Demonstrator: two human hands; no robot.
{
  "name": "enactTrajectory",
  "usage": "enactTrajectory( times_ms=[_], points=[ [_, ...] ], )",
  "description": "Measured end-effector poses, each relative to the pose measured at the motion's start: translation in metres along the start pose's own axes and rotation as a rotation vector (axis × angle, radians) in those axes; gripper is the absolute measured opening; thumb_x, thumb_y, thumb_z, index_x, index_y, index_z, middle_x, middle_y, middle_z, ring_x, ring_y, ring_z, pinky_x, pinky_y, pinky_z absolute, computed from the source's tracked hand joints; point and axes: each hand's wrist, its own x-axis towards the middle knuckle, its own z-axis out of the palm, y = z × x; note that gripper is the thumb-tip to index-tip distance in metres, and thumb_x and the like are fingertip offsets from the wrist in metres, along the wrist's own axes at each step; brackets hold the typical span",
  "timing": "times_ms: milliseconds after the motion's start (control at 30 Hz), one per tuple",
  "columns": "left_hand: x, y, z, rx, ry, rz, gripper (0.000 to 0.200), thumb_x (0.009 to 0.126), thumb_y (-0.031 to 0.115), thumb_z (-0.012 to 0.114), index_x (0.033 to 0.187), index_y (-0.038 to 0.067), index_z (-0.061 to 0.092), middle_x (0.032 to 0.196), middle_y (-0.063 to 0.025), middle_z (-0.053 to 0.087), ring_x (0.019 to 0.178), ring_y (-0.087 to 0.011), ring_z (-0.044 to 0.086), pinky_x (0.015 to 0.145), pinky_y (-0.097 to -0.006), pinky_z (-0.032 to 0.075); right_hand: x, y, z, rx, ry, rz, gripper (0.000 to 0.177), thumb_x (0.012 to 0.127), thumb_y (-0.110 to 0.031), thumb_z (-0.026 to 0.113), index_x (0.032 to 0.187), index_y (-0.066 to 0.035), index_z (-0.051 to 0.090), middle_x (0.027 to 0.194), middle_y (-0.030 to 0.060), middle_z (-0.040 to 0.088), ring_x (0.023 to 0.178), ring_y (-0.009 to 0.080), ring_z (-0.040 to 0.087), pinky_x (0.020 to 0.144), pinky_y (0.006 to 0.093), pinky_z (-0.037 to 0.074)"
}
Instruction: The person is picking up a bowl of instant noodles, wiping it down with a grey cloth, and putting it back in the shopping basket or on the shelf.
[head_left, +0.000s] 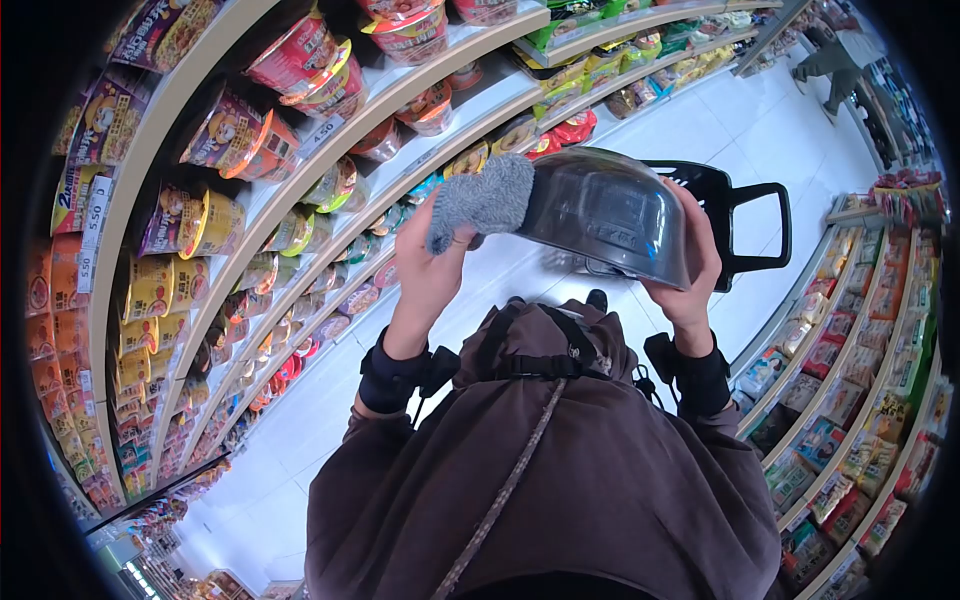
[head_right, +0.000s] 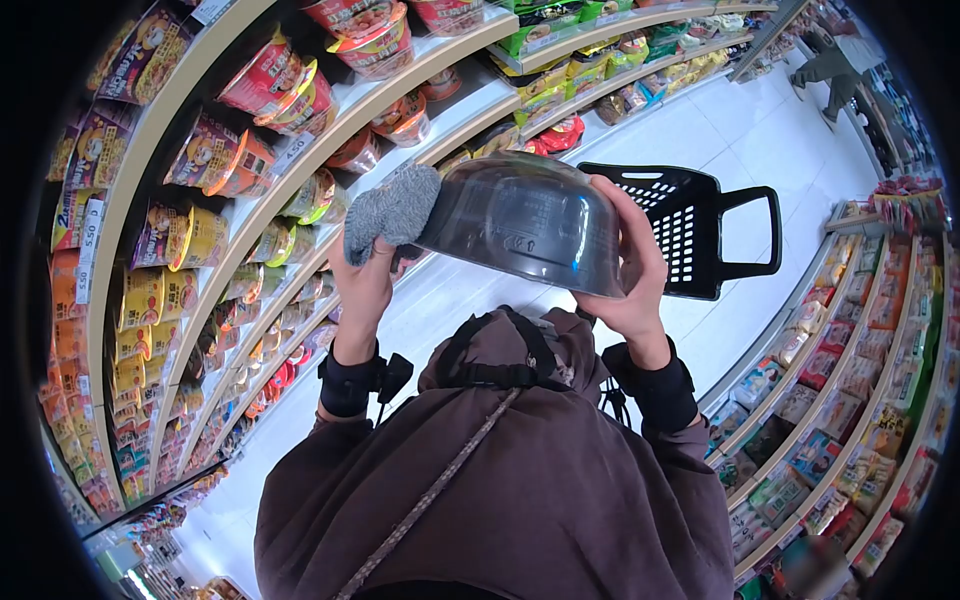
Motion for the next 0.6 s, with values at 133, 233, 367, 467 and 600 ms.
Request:
enactTrajectory(
  times_ms=[133, 233, 367, 467, 600],
  points=[
    [0.001, -0.013, 0.003, -0.115, 0.001, 0.026, 0.028, 0.077, 0.014, 0.056, 0.098, -0.005, 0.051, 0.075, -0.0044, 0.058, 0.064, -0.0086, 0.051, 0.057, -0.0214, 0.041, -0.001, 0.000, 0.002, 0.043, 0.031, 0.047, 0.075, 0.050, -0.010, 0.066, 0.117, 0.004, 0.036, 0.116, 0.0134, 0.042, 0.107, 0.0214, 0.042, 0.092, 0.0307, 0.029],
    [0.000, -0.024, 0.003, -0.193, 0.011, -0.044, 0.029, 0.079, 0.018, 0.056, 0.097, -0.004, 0.051, 0.075, -0.0037, 0.057, 0.064, -0.0081, 0.050, 0.056, -0.0214, 0.041, -0.001, -0.001, 0.003, 0.060, 0.039, 0.040, 0.074, 0.051, -0.009, 0.065, 0.118, 0.004, 0.036, 0.115, 0.0131, 0.042, 0.107, 0.0210, 0.042, 0.092, 0.0306, 0.029],
    [-0.002, -0.034, 0.007, -0.221, 0.020, -0.056, 0.029, 0.080, 0.022, 0.055, 0.094, -0.004, 0.052, 0.075, -0.0032, 0.056, 0.064, -0.0081, 0.049, 0.057, -0.0216, 0.040, 0.000, -0.005, 0.006, 0.077, 0.078, 0.056, 0.073, 0.052, -0.011, 0.065, 0.117, 0.003, 0.036, 0.114, 0.0125, 0.043, 0.106, 0.0206, 0.042, 0.092, 0.0303, 0.029],
    [-0.002, -0.043, 0.007, -0.172, 0.019, -0.059, 0.029, 0.080, 0.023, 0.055, 0.092, -0.003, 0.052, 0.075, -0.0026, 0.056, 0.065, -0.0081, 0.049, 0.058, -0.0223, 0.040, 0.001, -0.005, 0.007, 0.065, 0.096, 0.067, 0.070, 0.054, -0.012, 0.064, 0.117, 0.003, 0.036, 0.113, 0.0121, 0.043, 0.106, 0.0202, 0.042, 0.091, 0.0299, 0.029],
    [0.003, -0.053, 0.011, -0.099, 0.002, 0.021, 0.030, 0.079, 0.025, 0.055, 0.092, -0.002, 0.053, 0.076, -0.0023, 0.057, 0.067, -0.0079, 0.049, 0.060, -0.0232, 0.041, 0.001, -0.004, 0.009, 0.063, 0.095, 0.048, 0.069, 0.055, -0.012, 0.063, 0.117, 0.003, 0.036, 0.112, 0.0117, 0.044, 0.105, 0.0196, 0.042, 0.091, 0.0294, 0.029]
  ],
)
